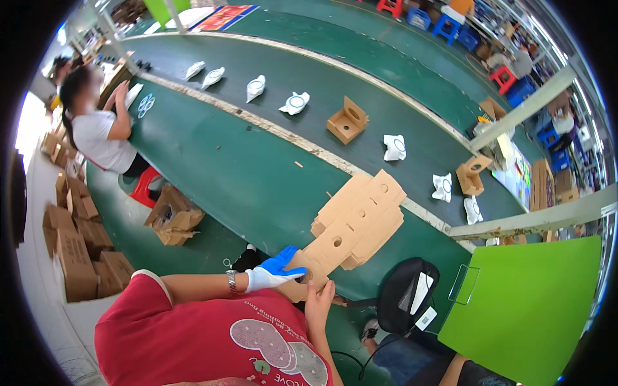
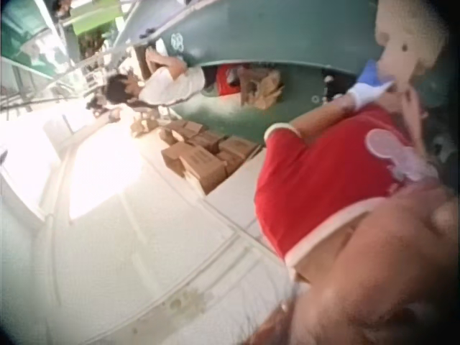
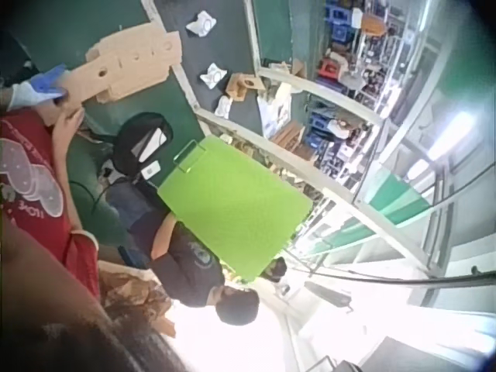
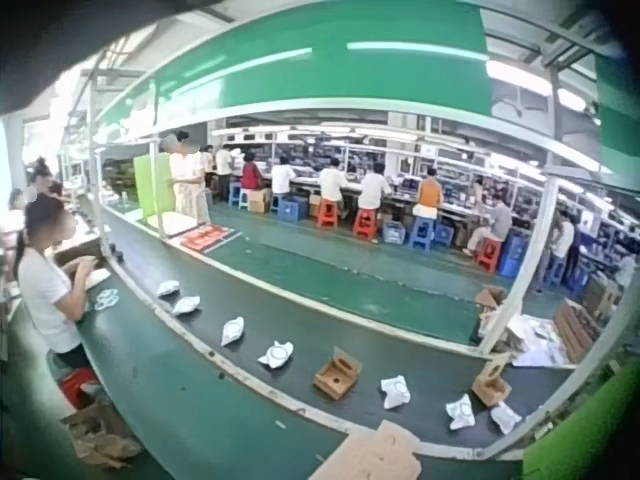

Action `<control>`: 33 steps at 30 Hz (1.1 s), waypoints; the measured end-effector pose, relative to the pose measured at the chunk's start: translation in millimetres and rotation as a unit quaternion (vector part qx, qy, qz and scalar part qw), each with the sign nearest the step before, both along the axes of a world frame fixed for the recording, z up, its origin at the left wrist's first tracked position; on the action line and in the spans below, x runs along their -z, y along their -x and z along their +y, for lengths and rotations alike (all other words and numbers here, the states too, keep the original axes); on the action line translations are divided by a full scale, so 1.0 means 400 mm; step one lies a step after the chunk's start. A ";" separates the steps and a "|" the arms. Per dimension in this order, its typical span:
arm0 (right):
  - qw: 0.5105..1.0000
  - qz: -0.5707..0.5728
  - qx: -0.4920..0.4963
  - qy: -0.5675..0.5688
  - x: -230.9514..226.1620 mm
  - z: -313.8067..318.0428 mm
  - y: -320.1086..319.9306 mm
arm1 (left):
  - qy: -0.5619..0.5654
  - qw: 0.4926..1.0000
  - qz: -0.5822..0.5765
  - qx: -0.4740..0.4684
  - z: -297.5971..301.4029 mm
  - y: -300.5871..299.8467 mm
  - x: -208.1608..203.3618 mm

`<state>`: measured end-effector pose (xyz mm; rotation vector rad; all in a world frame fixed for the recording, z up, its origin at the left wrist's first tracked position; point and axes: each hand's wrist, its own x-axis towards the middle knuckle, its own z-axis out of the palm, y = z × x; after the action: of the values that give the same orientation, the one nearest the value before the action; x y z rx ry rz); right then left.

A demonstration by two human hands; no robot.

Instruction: The recorder folds and assembles small cardboard product boxes on a factory assembly line.

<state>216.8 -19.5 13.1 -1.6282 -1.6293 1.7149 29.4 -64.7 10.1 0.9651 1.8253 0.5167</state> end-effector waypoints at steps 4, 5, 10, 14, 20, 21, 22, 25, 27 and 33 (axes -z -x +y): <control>0.999 -0.020 -0.018 -0.031 -0.074 -0.014 0.035 | -0.010 0.994 -0.100 -0.031 0.027 -0.009 -0.129; 0.999 -0.022 -0.020 -0.039 -0.087 -0.014 0.036 | -0.020 0.997 -0.059 -0.037 0.027 -0.020 -0.135; 0.992 -0.058 -0.054 -0.096 -0.117 -0.022 0.030 | -0.150 0.980 0.037 -0.123 -0.007 -0.086 -0.121; 0.991 -0.064 -0.069 -0.095 -0.107 -0.027 0.016 | -0.130 0.984 0.079 -0.088 -0.013 -0.106 -0.113; 0.967 -0.088 -0.004 -0.241 -0.021 -0.031 -0.006 | -0.189 0.963 0.165 -0.102 -0.012 -0.150 -0.108; 0.967 -0.086 -0.001 -0.241 -0.027 -0.034 -0.003 | -0.198 0.964 0.110 -0.137 -0.009 -0.148 -0.123; 0.975 0.001 0.087 -0.205 -0.033 -0.034 0.002 | -0.206 0.962 0.055 -0.169 -0.008 -0.144 -0.137; 0.977 0.090 0.164 -0.106 -0.115 -0.022 0.026 | -0.114 0.979 -0.070 -0.154 -0.002 -0.108 -0.193; 0.981 0.118 0.147 -0.052 -0.135 -0.012 0.040 | -0.081 0.970 -0.172 -0.151 0.005 -0.096 -0.201; 0.900 0.377 0.104 0.194 -0.275 0.086 0.039 | -0.137 0.826 -0.511 -0.196 0.028 -0.092 -0.281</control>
<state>201.3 14.9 122.9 -0.9818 -0.7539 2.2440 66.0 -53.3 122.6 0.3106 0.9390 1.2890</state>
